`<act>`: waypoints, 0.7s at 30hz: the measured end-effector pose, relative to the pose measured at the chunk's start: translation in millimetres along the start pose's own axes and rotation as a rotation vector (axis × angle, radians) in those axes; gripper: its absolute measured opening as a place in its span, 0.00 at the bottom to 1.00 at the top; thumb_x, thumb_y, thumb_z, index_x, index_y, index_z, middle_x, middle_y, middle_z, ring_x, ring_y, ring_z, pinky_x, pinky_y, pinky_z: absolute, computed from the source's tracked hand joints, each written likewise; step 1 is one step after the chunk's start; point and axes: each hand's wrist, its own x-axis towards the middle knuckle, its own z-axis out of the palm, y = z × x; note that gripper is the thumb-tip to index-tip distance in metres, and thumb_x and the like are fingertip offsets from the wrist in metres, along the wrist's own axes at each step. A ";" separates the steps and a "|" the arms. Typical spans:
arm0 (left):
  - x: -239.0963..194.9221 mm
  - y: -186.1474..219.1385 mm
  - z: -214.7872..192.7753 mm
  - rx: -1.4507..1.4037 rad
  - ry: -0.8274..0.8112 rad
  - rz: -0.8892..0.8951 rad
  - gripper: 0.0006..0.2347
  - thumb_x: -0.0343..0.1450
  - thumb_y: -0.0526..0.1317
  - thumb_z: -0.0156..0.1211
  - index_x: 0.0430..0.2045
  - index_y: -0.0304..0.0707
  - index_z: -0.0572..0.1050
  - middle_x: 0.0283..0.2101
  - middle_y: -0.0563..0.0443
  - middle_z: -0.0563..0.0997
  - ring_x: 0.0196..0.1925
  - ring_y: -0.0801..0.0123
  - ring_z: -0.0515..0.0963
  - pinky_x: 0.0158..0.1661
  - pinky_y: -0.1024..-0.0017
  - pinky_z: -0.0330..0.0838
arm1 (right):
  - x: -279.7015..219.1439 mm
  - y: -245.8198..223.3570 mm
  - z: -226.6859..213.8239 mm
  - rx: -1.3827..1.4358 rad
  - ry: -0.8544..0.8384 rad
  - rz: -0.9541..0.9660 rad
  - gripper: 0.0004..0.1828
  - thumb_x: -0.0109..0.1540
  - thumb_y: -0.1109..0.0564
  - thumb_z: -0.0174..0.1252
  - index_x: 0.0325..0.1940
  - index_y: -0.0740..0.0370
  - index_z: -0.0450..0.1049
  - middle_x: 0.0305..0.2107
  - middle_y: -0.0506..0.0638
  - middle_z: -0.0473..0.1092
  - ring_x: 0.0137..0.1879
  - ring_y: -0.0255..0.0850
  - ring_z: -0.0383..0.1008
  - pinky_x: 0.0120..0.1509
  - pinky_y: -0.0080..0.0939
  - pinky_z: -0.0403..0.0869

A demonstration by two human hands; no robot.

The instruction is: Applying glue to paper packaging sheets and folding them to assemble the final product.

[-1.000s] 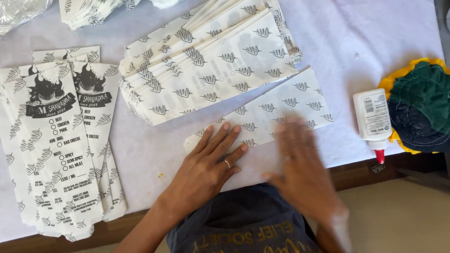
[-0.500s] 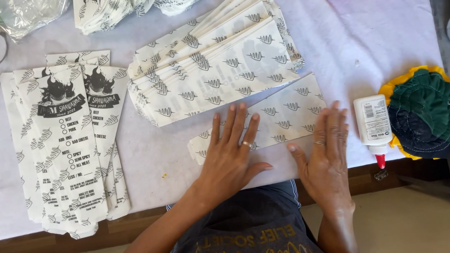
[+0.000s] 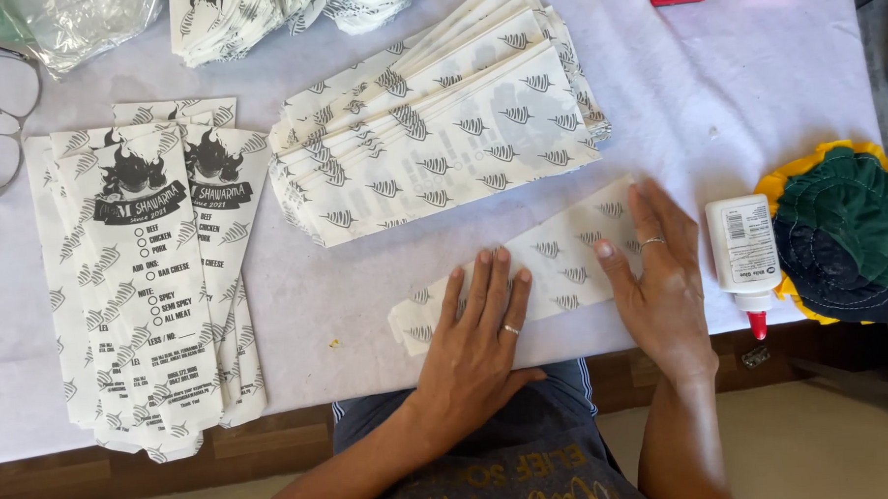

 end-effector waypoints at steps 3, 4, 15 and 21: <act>-15.6 6.1 -2.2 -0.031 0.072 0.016 0.37 0.69 0.52 0.66 0.68 0.25 0.58 0.70 0.23 0.61 0.73 0.35 0.61 0.69 0.43 0.59 | -1.8 -7.7 -2.6 0.013 -0.009 -0.077 0.32 0.70 0.51 0.53 0.74 0.71 0.59 0.68 0.66 0.63 0.73 0.59 0.59 0.73 0.56 0.65; -20.6 7.5 -4.5 -0.050 0.128 0.039 0.24 0.75 0.39 0.59 0.65 0.24 0.64 0.66 0.22 0.67 0.69 0.34 0.69 0.65 0.42 0.67 | -3.4 -9.1 -3.0 0.013 -0.015 -0.091 0.31 0.67 0.53 0.58 0.71 0.72 0.65 0.64 0.64 0.68 0.68 0.58 0.64 0.70 0.53 0.68; -84.4 -84.0 -69.8 -0.765 0.151 -0.568 0.12 0.68 0.33 0.60 0.45 0.34 0.81 0.33 0.48 0.83 0.31 0.69 0.77 0.31 0.71 0.74 | 66.2 -19.1 -5.5 0.122 0.163 -0.395 0.14 0.75 0.68 0.52 0.66 0.70 0.72 0.62 0.66 0.69 0.71 0.60 0.69 0.74 0.55 0.71; -138.0 -151.8 -87.4 -0.515 0.452 -1.197 0.08 0.80 0.35 0.63 0.43 0.24 0.78 0.44 0.43 0.82 0.36 0.70 0.77 0.31 0.71 0.72 | 88.7 -24.7 28.6 -0.005 -0.072 -0.561 0.28 0.72 0.62 0.58 0.75 0.68 0.61 0.71 0.64 0.61 0.80 0.61 0.55 0.85 0.64 0.54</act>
